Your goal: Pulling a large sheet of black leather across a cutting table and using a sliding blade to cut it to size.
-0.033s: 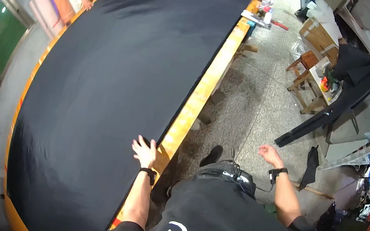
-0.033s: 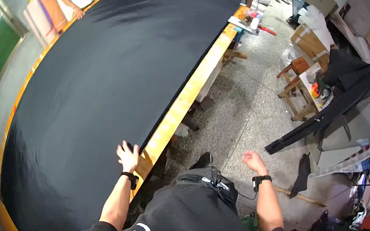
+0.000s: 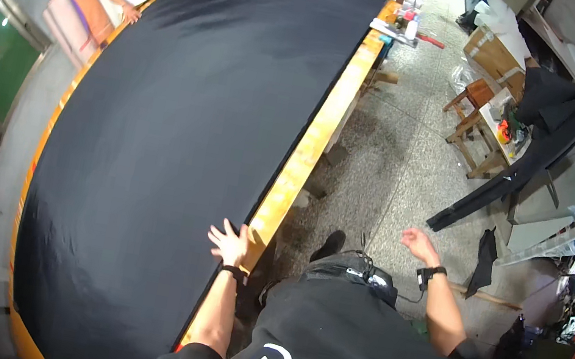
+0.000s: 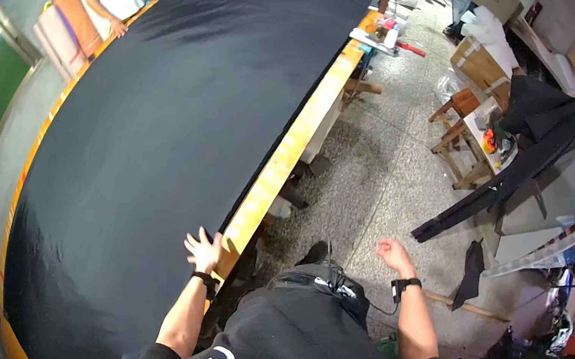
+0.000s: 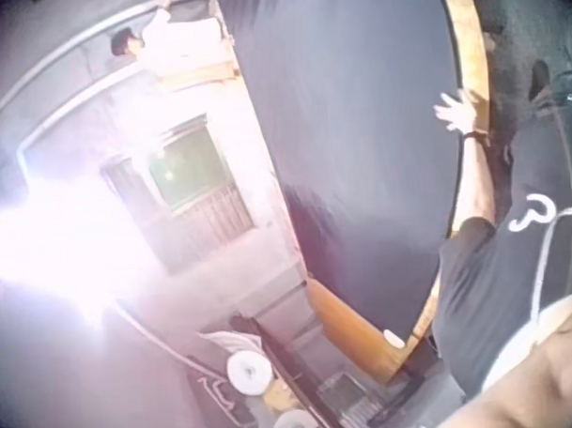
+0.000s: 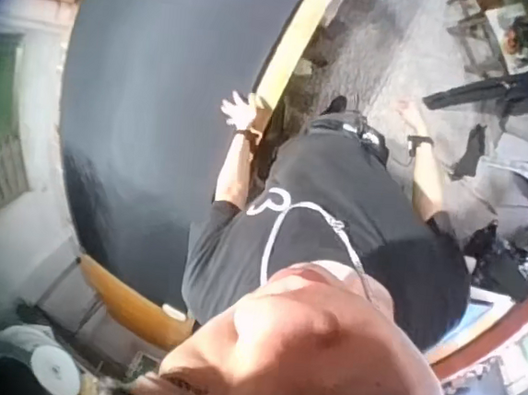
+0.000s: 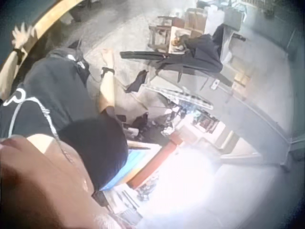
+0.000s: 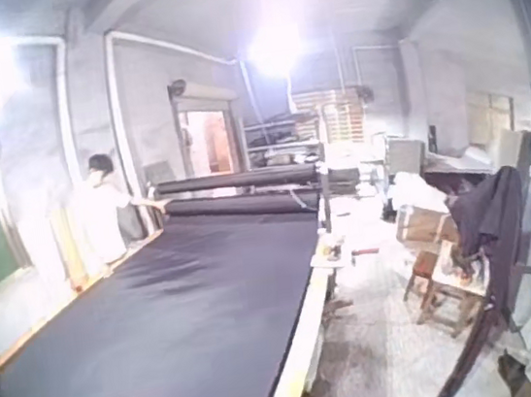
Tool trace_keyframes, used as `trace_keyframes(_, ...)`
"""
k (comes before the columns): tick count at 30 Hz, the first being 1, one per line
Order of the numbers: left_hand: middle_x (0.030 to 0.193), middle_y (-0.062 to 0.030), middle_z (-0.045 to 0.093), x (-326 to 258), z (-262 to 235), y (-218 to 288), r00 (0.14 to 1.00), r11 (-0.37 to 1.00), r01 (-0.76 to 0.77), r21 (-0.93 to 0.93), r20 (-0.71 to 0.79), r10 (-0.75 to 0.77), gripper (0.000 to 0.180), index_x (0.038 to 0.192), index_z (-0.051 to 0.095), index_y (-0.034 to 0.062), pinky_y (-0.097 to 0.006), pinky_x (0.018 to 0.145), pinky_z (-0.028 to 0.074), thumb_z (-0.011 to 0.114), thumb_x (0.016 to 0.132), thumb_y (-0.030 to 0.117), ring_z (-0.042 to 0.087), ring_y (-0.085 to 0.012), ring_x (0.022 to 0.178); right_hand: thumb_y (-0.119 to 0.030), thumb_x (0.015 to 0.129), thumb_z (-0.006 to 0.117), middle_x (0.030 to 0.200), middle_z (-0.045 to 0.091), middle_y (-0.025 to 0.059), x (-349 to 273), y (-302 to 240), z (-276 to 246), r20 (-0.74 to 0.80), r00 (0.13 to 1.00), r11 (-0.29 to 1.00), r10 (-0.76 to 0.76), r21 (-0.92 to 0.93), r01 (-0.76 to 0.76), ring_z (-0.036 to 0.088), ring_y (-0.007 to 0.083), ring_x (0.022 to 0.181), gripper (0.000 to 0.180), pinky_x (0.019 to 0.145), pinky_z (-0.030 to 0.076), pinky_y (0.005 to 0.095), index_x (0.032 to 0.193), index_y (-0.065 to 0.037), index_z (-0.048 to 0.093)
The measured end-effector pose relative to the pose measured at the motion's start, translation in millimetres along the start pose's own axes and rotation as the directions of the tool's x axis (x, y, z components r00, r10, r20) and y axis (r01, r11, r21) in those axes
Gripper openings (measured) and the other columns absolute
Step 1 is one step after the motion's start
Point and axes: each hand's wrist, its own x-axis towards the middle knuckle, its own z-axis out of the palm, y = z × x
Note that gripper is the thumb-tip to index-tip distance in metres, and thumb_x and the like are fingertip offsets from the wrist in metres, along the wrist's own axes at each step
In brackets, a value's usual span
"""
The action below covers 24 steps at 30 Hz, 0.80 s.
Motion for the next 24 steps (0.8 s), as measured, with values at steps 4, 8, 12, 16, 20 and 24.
trace_keyframes(4, 0.147, -0.0308, 0.031, -18.5, 37.2, 70.3, 0.960, 0.990, -0.011, 0.139, 0.277, -0.028, 0.097, 0.150, 0.035, 0.0056, -0.061, 0.108, 0.034, 0.064, 0.080, 0.068, 0.032, -0.0491, 0.135, -0.020, 0.091, 0.071, 0.098, 0.073, 0.0081, 16.2, 45.0, -12.1, -0.137, 0.981, 0.954, 0.135, 0.287, -0.091, 0.068, 0.0178, 0.093, 0.030, 0.084, 0.054, 0.0340, 0.115, -0.003, 0.067)
trace_keyframes(8, 0.146, -0.0264, 0.035, 18.3, 44.7, 189.9, 0.958, 0.950, -0.283, 0.129, 0.077, 0.275, 0.089, 0.149, 0.036, 0.0067, -0.061, 0.105, 0.037, 0.067, 0.083, 0.058, 0.034, -0.0447, 0.134, -0.022, 0.089, 0.072, 0.087, 0.071, 0.0074, 30.3, 106.9, -8.9, -0.100, 0.946, 0.861, 0.309, 0.452, -0.233, 0.067, 0.0159, 0.078, 0.030, 0.072, 0.053, 0.0322, 0.109, 0.000, 0.068)
trace_keyframes(12, 0.154, -0.0249, 0.028, 113.7, 35.7, 290.9, 0.949, 0.962, -0.273, 0.009, -0.164, 0.271, 0.080, 0.150, 0.035, 0.0111, -0.065, 0.105, 0.035, 0.069, 0.087, 0.046, 0.028, -0.0438, 0.141, -0.022, 0.088, 0.072, 0.085, 0.071, 0.0086, 49.9, 75.6, -35.6, -0.084, 0.943, 0.869, 0.322, 0.421, -0.259, 0.067, 0.0171, 0.075, 0.030, 0.071, 0.053, 0.0329, 0.109, -0.001, 0.069)
trace_keyframes(16, 0.157, -0.0323, 0.019, 161.6, 73.6, 394.3, 0.998, 0.992, -0.064, 0.105, 0.028, 0.062, 0.090, 0.154, 0.028, 0.0095, -0.066, 0.108, 0.031, 0.062, 0.086, 0.058, 0.019, -0.0505, 0.144, -0.020, 0.089, 0.070, 0.087, 0.072, 0.0105, 72.9, 96.2, -66.3, -0.089, 0.915, 0.825, 0.393, 0.474, -0.309, 0.069, 0.0188, 0.076, 0.032, 0.073, 0.055, 0.0330, 0.112, 0.002, 0.068)
trace_keyframes(20, 0.151, -0.0360, 0.028, 105.6, 140.8, 509.7, 0.891, 0.888, -0.387, 0.248, 0.348, 0.292, 0.109, 0.150, 0.028, -0.0010, -0.062, 0.114, 0.025, 0.065, 0.075, 0.070, 0.024, -0.0523, 0.141, -0.021, 0.088, 0.071, 0.089, 0.072, 0.0120, 93.4, 140.0, -101.5, -0.123, 0.841, 0.738, 0.528, 0.557, -0.382, 0.069, 0.0192, 0.075, 0.035, 0.069, 0.055, 0.0327, 0.112, 0.004, 0.067)
trace_keyframes(24, 0.151, -0.0312, 0.030, 117.6, 117.9, 625.2, 0.828, 0.843, -0.538, 0.005, 0.191, 0.527, 0.095, 0.148, 0.033, 0.0045, -0.063, 0.113, 0.023, 0.069, 0.078, 0.058, 0.027, -0.0474, 0.140, -0.014, 0.089, 0.063, 0.083, 0.069, 0.0082, 128.3, 140.1, -156.0, -0.205, 0.751, 0.678, 0.628, 0.618, -0.398, 0.067, 0.0169, 0.071, 0.023, 0.058, 0.051, 0.0297, 0.106, 0.000, 0.067)
